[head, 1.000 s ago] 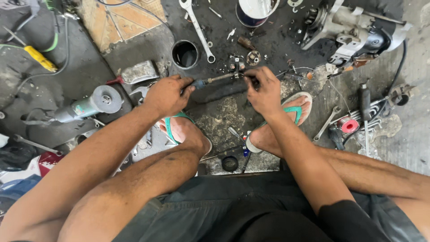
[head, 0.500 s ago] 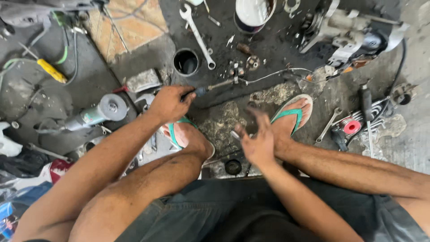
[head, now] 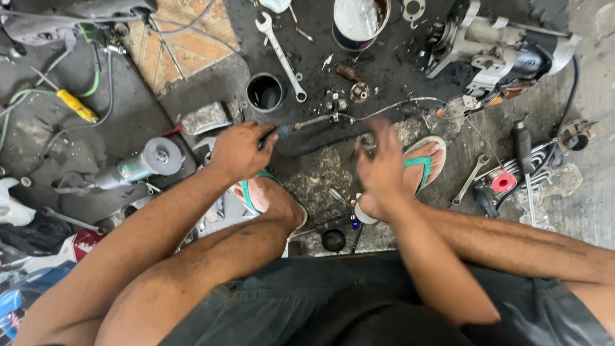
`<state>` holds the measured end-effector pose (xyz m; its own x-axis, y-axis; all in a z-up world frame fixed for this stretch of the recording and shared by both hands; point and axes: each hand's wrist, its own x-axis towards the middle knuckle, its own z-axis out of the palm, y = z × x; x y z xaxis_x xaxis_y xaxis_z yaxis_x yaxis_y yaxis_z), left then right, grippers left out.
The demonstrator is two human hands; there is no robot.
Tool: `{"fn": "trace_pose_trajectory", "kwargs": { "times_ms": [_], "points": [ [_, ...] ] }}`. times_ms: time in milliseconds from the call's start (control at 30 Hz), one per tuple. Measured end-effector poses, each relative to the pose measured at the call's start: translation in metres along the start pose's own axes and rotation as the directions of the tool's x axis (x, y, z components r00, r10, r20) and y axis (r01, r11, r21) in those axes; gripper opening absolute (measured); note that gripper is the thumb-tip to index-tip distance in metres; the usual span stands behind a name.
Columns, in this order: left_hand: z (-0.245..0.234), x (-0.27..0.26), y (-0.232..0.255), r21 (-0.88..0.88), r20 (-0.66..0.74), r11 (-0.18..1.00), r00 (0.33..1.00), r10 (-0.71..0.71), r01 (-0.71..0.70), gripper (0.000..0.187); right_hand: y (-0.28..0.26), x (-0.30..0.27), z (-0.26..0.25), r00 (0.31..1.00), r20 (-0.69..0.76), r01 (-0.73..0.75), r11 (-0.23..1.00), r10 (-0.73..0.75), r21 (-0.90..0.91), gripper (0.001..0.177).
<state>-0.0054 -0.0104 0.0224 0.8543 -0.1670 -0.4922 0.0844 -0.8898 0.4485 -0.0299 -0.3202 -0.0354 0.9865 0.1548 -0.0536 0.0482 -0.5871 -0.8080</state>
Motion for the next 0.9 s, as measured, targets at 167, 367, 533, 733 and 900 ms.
{"fn": "trace_pose_trajectory", "kwargs": {
  "times_ms": [167,367,533,733,900],
  "points": [
    [-0.009,-0.006,0.014,0.209,-0.059,0.978,0.998,0.011,0.002,0.043,0.032,0.031,-0.005,0.982,0.072,0.183,0.973,-0.174,-0.142,0.054],
    [-0.005,-0.008,0.014,0.458,-0.235,0.873,0.925,0.299,-0.166,0.033,0.074,0.013,0.002,0.995,0.083,0.067,0.975,-0.051,-0.214,0.019],
    [-0.008,-0.003,0.029,0.682,-0.242,0.670,0.774,0.585,-0.293,0.027,0.090,0.003,0.002,0.941,0.327,0.111,0.823,0.094,-0.556,0.024],
    [-0.015,-0.008,0.090,0.818,-0.086,0.418,0.635,0.768,-0.395,0.019,0.055,0.016,0.005,0.843,0.435,0.072,0.735,0.317,-0.675,0.034],
    [-0.020,-0.003,0.117,0.525,-0.025,0.727,0.846,0.533,-0.443,0.024,0.067,0.026,0.004,0.886,0.387,0.085,0.733,0.254,-0.675,0.038]
  ]
}}
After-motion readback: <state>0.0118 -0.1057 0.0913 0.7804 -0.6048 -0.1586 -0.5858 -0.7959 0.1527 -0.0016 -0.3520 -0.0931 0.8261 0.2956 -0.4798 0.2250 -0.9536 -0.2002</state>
